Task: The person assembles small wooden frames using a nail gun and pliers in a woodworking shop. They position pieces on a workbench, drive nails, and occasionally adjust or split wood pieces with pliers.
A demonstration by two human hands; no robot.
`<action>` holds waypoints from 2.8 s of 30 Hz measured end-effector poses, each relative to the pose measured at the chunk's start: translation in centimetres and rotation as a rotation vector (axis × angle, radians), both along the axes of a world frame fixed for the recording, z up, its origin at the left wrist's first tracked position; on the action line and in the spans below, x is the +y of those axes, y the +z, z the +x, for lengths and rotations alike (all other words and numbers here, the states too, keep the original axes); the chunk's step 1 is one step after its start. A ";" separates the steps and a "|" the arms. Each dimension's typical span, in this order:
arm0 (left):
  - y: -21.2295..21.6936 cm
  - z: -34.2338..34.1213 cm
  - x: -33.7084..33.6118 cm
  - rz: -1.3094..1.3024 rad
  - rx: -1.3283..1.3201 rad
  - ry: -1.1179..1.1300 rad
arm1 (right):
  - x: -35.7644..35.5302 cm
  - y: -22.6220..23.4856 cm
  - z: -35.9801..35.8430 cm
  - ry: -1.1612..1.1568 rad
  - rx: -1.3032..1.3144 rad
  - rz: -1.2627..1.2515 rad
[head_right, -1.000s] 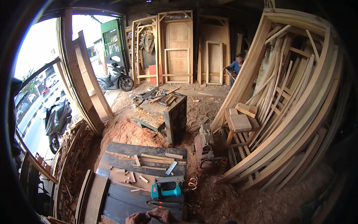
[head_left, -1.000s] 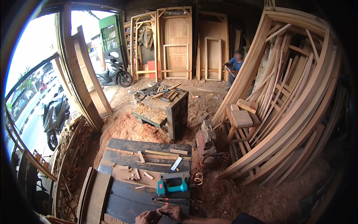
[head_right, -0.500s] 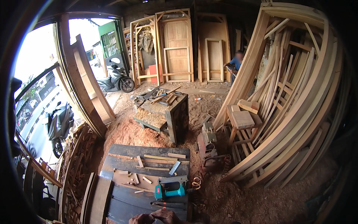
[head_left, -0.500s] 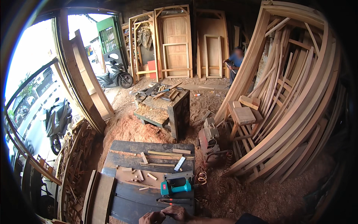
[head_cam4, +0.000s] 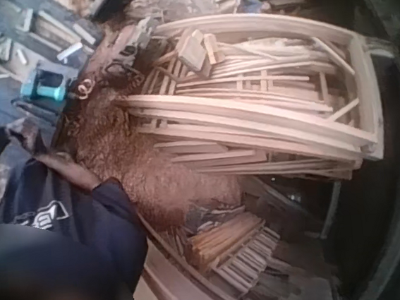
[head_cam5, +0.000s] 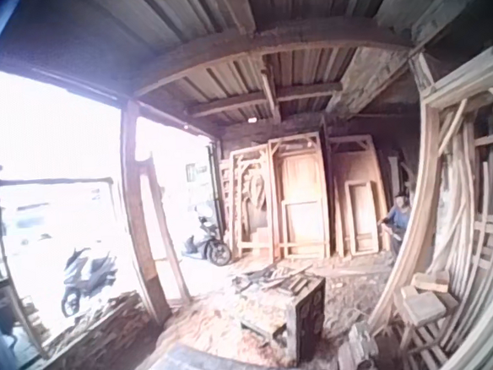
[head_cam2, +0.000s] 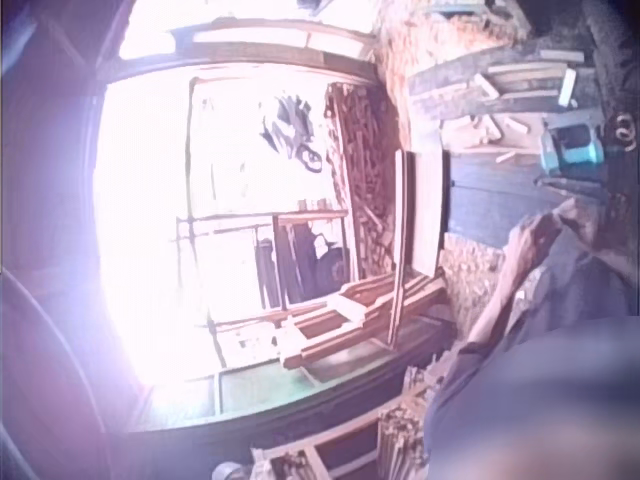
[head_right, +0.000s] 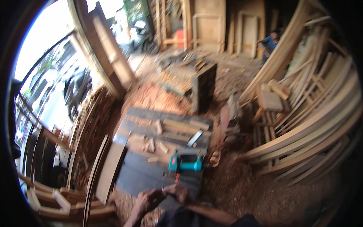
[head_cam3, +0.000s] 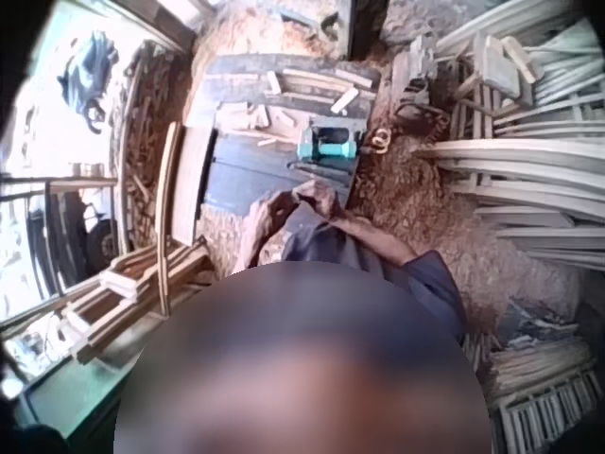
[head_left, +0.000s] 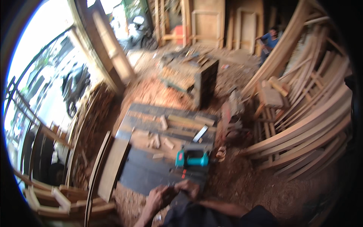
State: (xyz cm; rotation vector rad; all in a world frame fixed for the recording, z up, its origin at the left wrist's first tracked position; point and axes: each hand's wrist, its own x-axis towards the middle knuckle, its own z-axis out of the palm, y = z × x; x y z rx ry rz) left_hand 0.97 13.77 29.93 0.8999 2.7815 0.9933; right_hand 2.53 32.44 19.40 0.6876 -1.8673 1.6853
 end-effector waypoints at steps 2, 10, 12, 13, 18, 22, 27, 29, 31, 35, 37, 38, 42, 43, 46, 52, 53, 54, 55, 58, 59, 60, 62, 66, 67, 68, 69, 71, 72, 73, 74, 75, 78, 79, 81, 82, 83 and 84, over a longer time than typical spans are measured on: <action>-0.5 0.1 0.0 0.069 -0.001 -0.004 | 0.4 -0.4 0.2 0.008 -0.063 0.115; -0.1 0.7 0.0 0.010 -0.126 0.059 | -0.2 -0.3 0.5 0.004 -0.109 0.009; 0.1 0.5 0.0 -0.016 -0.148 0.072 | -0.1 -0.2 0.3 0.020 -0.101 0.018; 0.1 0.5 0.0 -0.037 -0.163 0.073 | 0.0 -0.1 0.3 0.026 -0.099 0.031; 0.1 1.2 -0.3 -0.059 -0.186 0.075 | 0.2 -0.6 0.7 0.059 -0.098 0.066; 0.1 1.1 -0.3 -0.030 -0.164 0.071 | 0.3 -1.0 0.6 0.087 -0.097 0.073; 0.4 0.5 -0.3 -0.008 -0.179 0.041 | 0.4 -0.7 0.0 0.112 -0.101 0.085; 0.3 0.5 -0.4 -0.012 -0.211 0.037 | 0.6 -0.7 -0.2 0.122 -0.098 0.104; 0.1 0.3 -0.4 -0.007 -0.159 0.029 | 0.6 -0.7 -0.5 0.143 -0.101 0.105; 0.0 0.0 -0.6 -0.015 -0.143 0.019 | 0.8 -0.6 -0.9 0.172 -0.109 0.144; 0.1 -0.3 -0.6 -0.004 -0.135 0.012 | 0.8 -0.3 -1.1 0.183 -0.112 0.145; 0.1 -0.4 -0.7 0.012 -0.147 0.006 | 0.8 -0.2 -1.3 0.186 -0.111 0.147; 0.2 -0.6 -0.7 -0.010 -0.137 0.007 | 1.0 0.0 -1.5 0.194 -0.116 0.163; 0.1 -0.6 -0.7 -0.020 -0.136 0.002 | 0.9 -0.1 -1.5 0.192 -0.118 0.165; 0.0 -0.4 -0.8 -0.013 -0.132 -0.001 | 1.1 -0.4 -1.3 0.196 -0.116 0.182; 0.3 -0.5 -0.9 -0.024 -0.108 0.000 | 4.5 -0.6 -2.5 0.129 -0.206 0.242; 0.4 -0.5 -0.9 -0.029 -0.103 0.001 | 5.2 -0.9 -3.4 0.066 -0.219 0.235; 0.6 -0.5 -0.8 -0.027 -0.084 0.013 | 5.8 -1.5 -4.5 -0.032 -0.287 0.362; 0.8 -0.5 -0.9 -0.021 -0.073 0.019 | 6.2 -2.2 -5.3 -0.137 -0.339 0.457; 0.9 -0.4 -0.8 0.002 -0.098 0.027 | 7.0 -5.9 -9.2 -0.176 -0.369 0.865; 0.9 -0.3 -0.8 -0.003 -0.079 0.024 | 7.1 -7.4 -10.2 -0.173 -0.351 0.980; 0.8 -0.2 -0.8 -0.012 -0.078 0.023 | 7.1 -8.8 -11.1 -0.162 -0.415 1.093; 0.5 -0.1 -0.9 -0.019 -0.060 0.023 | 6.6 -11.5 -12.5 -0.126 -0.564 1.341; -0.2 0.2 -1.0 0.017 -0.015 0.041 | 6.4 -13.4 -13.6 -0.132 -0.549 1.312; -0.4 0.3 -1.1 0.029 -0.013 0.031 | 6.5 -12.8 -13.8 -0.095 -0.554 1.340; -0.5 0.3 -1.2 0.023 -0.022 0.035 | 6.7 -11.7 -14.0 -0.079 -0.523 1.313; -0.6 0.3 -1.3 0.025 -0.036 0.034 | 6.9 -10.2 -14.2 -0.058 -0.579 1.360; -0.7 0.4 -1.6 0.021 -0.056 0.026 | 7.5 -5.9 -14.5 -0.074 -0.746 1.311; -0.7 0.3 -1.7 0.017 -0.058 0.022 | 8.1 -3.2 -14.8 -0.044 -0.795 1.263; -0.7 0.3 -1.8 0.014 -0.064 0.017 | 8.8 -0.3 -14.7 -0.002 -0.833 1.209; -0.7 0.4 -1.9 0.012 -0.065 0.018 | 9.2 2.6 -14.0 0.034 -0.868 1.137; -0.7 0.3 -2.0 0.011 -0.062 0.021 | 9.6 5.4 -13.3 0.084 -0.856 1.041; -1.0 0.3 -1.8 0.058 -0.023 0.043 | 10.5 13.9 -10.4 0.237 -0.879 0.947; -1.1 0.3 -1.7 0.075 -0.020 0.042 | 10.5 16.4 -9.4 0.286 -0.895 0.964; -1.4 0.5 -1.5 0.084 -0.010 0.054 | 9.7 20.4 -7.0 0.186 -0.646 1.288; -1.5 0.6 -1.5 0.081 -0.014 0.052 | 9.2 22.2 -6.2 0.223 -0.576 1.266; -1.6 0.7 -1.5 0.074 -0.018 0.052 | 8.7 23.8 -6.0 0.311 -0.692 1.244; -1.8 0.8 -1.5 0.073 -0.016 0.054 | 8.0 24.8 -5.8 0.436 -0.735 1.181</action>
